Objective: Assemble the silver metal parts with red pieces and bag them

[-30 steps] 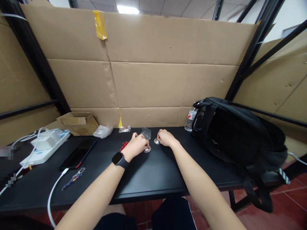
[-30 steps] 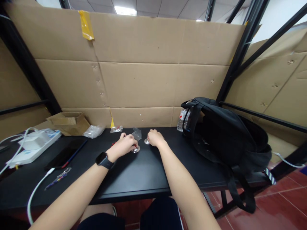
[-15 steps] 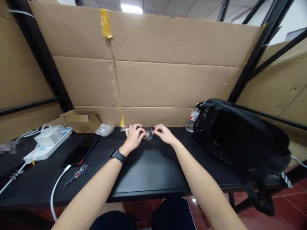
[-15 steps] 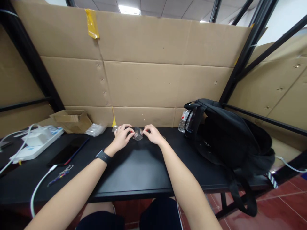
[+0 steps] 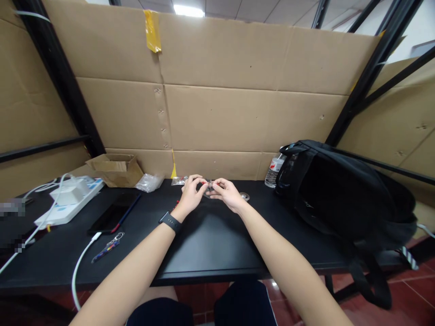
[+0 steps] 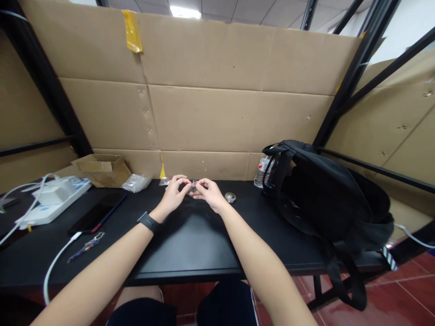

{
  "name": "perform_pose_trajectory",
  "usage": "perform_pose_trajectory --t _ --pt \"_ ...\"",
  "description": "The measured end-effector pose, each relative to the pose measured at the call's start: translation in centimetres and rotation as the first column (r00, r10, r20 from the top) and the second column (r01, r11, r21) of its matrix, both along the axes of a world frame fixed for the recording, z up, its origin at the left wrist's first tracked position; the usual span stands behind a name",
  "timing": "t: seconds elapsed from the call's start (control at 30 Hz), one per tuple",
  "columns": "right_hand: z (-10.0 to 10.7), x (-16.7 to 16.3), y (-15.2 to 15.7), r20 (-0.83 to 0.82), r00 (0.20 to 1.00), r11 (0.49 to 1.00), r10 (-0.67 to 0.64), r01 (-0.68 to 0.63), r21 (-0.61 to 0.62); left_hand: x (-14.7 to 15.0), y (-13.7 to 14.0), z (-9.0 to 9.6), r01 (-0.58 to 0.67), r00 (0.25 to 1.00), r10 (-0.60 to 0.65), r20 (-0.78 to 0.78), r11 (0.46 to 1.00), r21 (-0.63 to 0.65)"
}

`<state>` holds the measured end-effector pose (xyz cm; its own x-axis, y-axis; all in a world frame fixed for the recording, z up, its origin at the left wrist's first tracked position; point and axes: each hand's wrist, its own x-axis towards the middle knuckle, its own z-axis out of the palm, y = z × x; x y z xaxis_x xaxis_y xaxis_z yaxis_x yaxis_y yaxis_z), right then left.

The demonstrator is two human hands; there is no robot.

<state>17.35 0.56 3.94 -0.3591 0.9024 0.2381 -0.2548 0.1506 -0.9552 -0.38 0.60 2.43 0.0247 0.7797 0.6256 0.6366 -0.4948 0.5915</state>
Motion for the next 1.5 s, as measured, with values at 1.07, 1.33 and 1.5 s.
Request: perform_pose_trajectory --t 1.07,1.33,1.5 --pt "1.1 6.0 2.1 0.831 0.259 0.858 -0.493 -0.017 0.514 0.4 -1.1 -0.6 0.209 0.671 -0.346 -0.655 0.937 -0.281" --pt "0.9 6.2 2.2 0.820 0.371 0.858 -0.436 -0.102 0.503 0.3 -1.4 -0.6 0.220 0.675 -0.363 -0.642 0.930 -0.295" --pt "1.2 6.1 1.9 0.847 0.400 0.882 -0.349 -0.164 0.441 0.1 -1.5 -0.6 0.206 0.669 -0.367 -0.647 0.927 -0.313"
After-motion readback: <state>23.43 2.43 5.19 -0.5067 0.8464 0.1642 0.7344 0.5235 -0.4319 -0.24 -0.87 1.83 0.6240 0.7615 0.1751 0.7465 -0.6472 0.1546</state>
